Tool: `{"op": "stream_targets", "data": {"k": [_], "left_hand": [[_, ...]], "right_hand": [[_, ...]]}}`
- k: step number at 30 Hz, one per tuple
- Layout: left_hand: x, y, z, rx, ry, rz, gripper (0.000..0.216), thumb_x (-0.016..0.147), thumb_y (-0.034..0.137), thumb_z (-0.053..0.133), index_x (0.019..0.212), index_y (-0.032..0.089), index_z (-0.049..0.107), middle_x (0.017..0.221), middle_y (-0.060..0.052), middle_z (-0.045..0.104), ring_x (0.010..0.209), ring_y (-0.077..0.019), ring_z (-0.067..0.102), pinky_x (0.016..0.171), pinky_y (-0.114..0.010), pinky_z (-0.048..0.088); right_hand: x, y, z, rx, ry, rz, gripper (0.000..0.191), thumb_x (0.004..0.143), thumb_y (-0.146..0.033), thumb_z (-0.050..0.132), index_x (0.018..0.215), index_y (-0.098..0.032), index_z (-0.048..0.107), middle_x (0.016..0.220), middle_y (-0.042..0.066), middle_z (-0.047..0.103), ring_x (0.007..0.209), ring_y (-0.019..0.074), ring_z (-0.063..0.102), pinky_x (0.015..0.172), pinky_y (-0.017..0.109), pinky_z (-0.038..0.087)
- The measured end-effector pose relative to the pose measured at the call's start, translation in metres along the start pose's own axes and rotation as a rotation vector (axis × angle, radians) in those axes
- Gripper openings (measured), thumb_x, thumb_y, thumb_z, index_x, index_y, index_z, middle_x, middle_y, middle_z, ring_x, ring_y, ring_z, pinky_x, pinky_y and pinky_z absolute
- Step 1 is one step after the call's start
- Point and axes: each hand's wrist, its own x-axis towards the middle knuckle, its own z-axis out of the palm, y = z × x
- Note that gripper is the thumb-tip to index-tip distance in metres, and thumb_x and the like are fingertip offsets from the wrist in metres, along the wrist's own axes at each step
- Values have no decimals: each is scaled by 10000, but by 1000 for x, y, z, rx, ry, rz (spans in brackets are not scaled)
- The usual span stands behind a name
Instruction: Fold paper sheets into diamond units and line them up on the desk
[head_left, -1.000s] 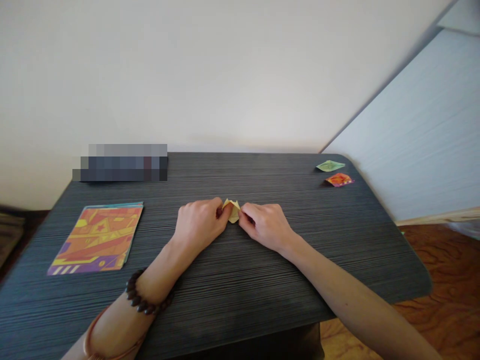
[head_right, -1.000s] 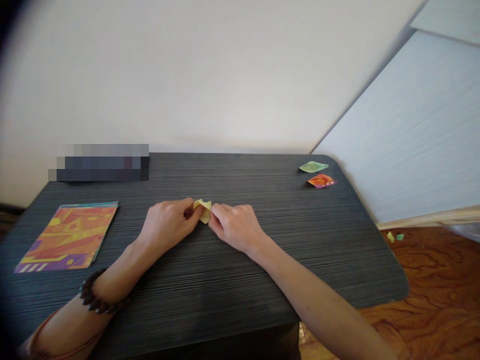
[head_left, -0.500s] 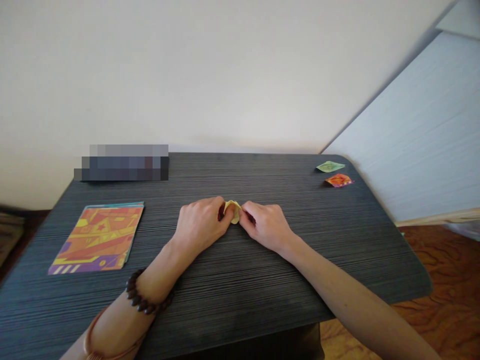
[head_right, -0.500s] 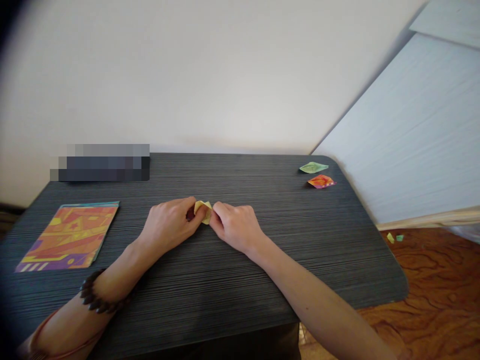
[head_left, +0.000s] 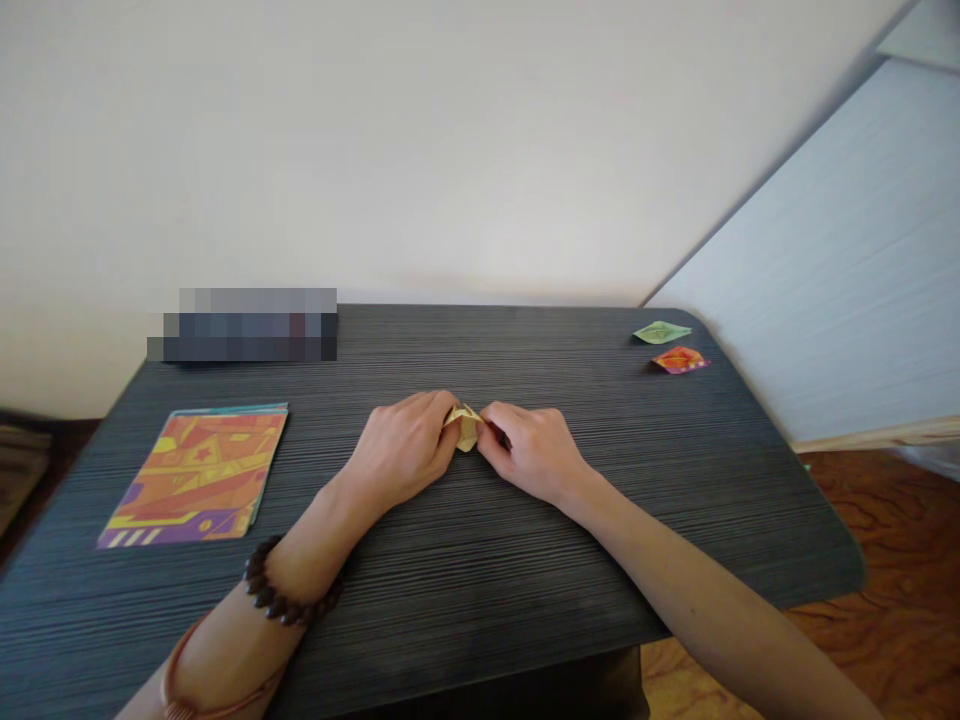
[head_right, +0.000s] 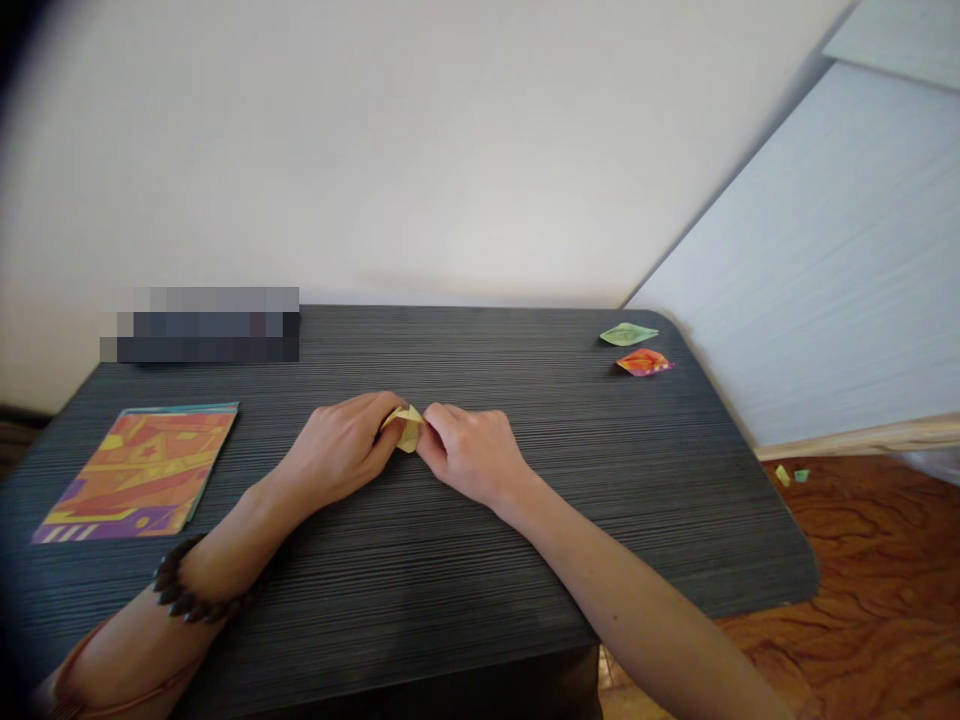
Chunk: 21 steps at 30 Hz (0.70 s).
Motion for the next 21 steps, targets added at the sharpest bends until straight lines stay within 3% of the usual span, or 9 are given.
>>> {"op": "stream_targets", "data": {"k": [5,10,14,21], "left_hand": [[0,1,2,-11,-11,41,208,902,232,331,866,180,529,805,-43,628,753,-186,585,606,-269,369],[0,7,5,59,14,-57,243,906,268,324,881,185,552,737,-44,632,665,-193,592,519,-271,297],[1,8,4,83,12,-150,357,899,394,338,728,187,575,652,-53,634,575,-186,578,501,-273,263],[1,6,3,45,18,-190,382,867,422,371,639,198,580,611,-45,631,555,-185,568,508,-276,255]], "right_hand": [[0,-1,0,-11,-14,29,174,872,-278,441,794,-185,566,678,-15,662,563,110,584,520,229,264],[0,0,0,-71,3,35,247,880,-279,421,704,-176,561,594,-8,646,489,104,556,501,243,225],[0,2,2,-65,19,54,278,883,-293,421,674,-172,560,549,-9,624,462,97,536,501,243,218],[1,3,1,-9,-41,-26,275,897,-292,401,704,-168,552,591,-6,630,490,90,536,509,232,230]]}}
